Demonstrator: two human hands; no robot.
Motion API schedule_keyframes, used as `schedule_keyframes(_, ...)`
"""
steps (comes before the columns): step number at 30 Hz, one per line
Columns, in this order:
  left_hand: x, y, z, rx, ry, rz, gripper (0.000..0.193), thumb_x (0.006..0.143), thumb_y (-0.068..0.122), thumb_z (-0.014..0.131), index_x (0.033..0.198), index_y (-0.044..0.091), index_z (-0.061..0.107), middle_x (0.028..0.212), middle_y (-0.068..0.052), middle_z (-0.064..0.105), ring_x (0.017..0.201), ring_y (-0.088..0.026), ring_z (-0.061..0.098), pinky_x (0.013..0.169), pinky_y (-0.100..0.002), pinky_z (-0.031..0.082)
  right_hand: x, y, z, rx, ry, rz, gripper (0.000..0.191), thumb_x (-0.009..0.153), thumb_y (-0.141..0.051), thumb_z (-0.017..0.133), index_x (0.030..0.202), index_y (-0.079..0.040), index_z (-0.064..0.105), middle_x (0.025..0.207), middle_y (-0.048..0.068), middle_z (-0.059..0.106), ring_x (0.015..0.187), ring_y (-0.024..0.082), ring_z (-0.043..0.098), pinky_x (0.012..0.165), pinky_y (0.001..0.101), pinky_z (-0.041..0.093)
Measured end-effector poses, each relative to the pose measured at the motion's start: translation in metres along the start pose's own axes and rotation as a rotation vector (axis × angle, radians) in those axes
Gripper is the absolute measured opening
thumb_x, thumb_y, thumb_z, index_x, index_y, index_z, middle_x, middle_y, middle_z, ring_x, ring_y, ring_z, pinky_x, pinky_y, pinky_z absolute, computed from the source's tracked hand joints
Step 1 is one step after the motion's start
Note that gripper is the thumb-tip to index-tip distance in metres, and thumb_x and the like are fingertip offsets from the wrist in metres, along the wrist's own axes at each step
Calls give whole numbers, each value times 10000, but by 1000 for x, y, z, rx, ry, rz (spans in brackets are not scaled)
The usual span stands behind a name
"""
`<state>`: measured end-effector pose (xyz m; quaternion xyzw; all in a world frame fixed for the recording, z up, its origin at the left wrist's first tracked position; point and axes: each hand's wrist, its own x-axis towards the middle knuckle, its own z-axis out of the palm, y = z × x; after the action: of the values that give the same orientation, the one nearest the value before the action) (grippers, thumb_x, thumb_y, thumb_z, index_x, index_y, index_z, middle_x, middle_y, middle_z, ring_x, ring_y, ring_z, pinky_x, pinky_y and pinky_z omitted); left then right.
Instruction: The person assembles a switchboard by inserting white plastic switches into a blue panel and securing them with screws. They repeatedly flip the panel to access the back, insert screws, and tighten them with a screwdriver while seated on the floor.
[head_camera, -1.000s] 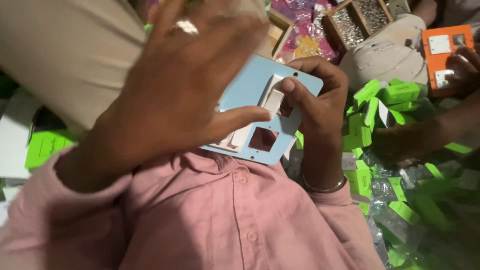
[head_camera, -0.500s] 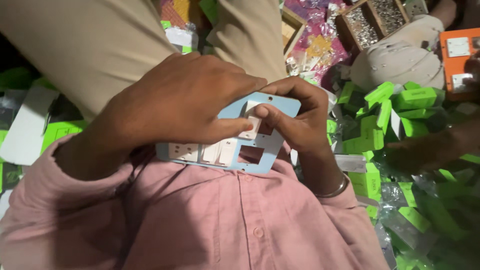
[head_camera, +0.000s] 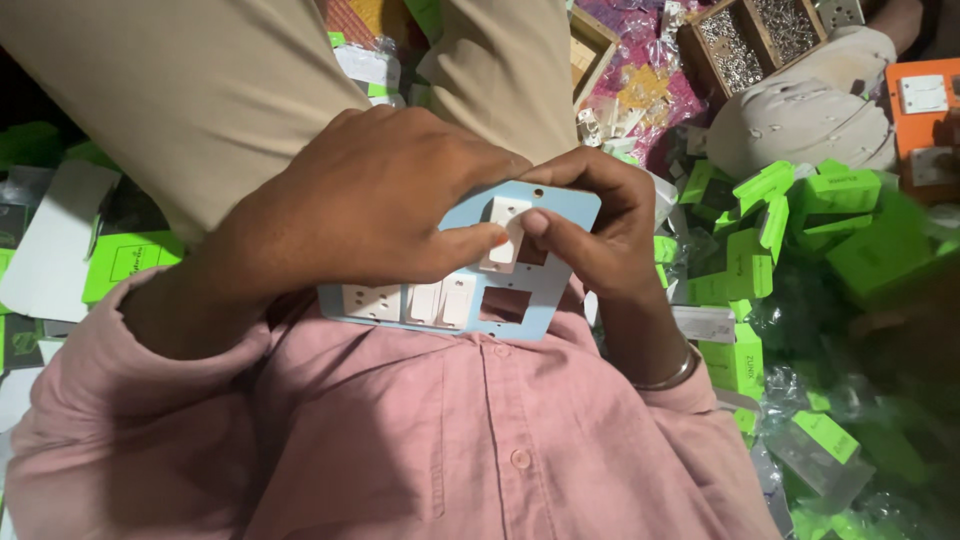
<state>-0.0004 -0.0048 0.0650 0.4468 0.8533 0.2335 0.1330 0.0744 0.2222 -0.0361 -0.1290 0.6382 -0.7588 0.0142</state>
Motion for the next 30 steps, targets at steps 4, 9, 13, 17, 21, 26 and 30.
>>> schedule_keyframes(4, -1, -4, -1, -17, 71, 93, 471, 820, 376, 752, 1187, 81, 730, 851, -165, 731, 781, -405, 682, 672, -546, 518, 1, -2, -1, 17, -17, 19, 194, 982, -27, 743, 1141, 52, 665, 913, 94, 735, 720, 96, 694, 664, 239, 576)
schedule_keyframes(9, 2, -9, -3, -118, 40, 28, 411, 853, 329, 719, 1210, 129, 756, 800, -178, 726, 710, -373, 700, 673, -500, 543, 3, 5, -1, -17, -30, -42, 206, 989, -35, 748, 1158, 53, 668, 952, 108, 744, 724, 78, 682, 664, 216, 563)
schedule_keyframes(13, 1, -9, 0, -117, 6, -18, 377, 853, 320, 710, 1190, 159, 769, 783, -177, 723, 703, -370, 701, 665, -496, 538, 1, 7, -1, -2, -26, -49, 190, 1002, -55, 758, 1136, 43, 666, 1017, 105, 747, 758, 75, 683, 691, 216, 562)
schedule_keyframes(17, 1, -10, 3, -89, 42, 15, 361, 876, 313, 710, 1193, 156, 778, 809, -176, 729, 725, -383, 695, 672, -501, 530, 4, 3, 0, -31, -9, 10, 191, 975, -54, 769, 1112, 32, 668, 1000, 89, 740, 811, 75, 682, 731, 225, 557)
schedule_keyframes(21, 5, -9, 6, -87, 89, 47, 384, 891, 333, 721, 1197, 103, 760, 835, -186, 727, 710, -396, 680, 667, -499, 522, 8, -1, -3, 19, -74, 1, 197, 1007, -51, 774, 1144, 12, 646, 1048, 80, 741, 916, 76, 690, 809, 221, 564)
schedule_keyframes(26, 5, -7, 7, -70, 54, -73, 398, 884, 341, 723, 1221, 135, 767, 791, -165, 736, 673, -347, 698, 699, -461, 545, 15, 13, -43, 30, -89, 16, 192, 987, -46, 777, 1125, 37, 672, 941, 65, 705, 809, 108, 671, 731, 242, 544)
schedule_keyframes(30, 8, -10, 6, -112, 15, -127, 339, 887, 350, 710, 1152, 153, 786, 763, -152, 740, 669, -330, 711, 707, -449, 556, 72, 57, -151, -116, 284, -39, 81, 988, -65, 715, 1006, 7, 684, 888, 103, 717, 718, 180, 701, 622, 320, 568)
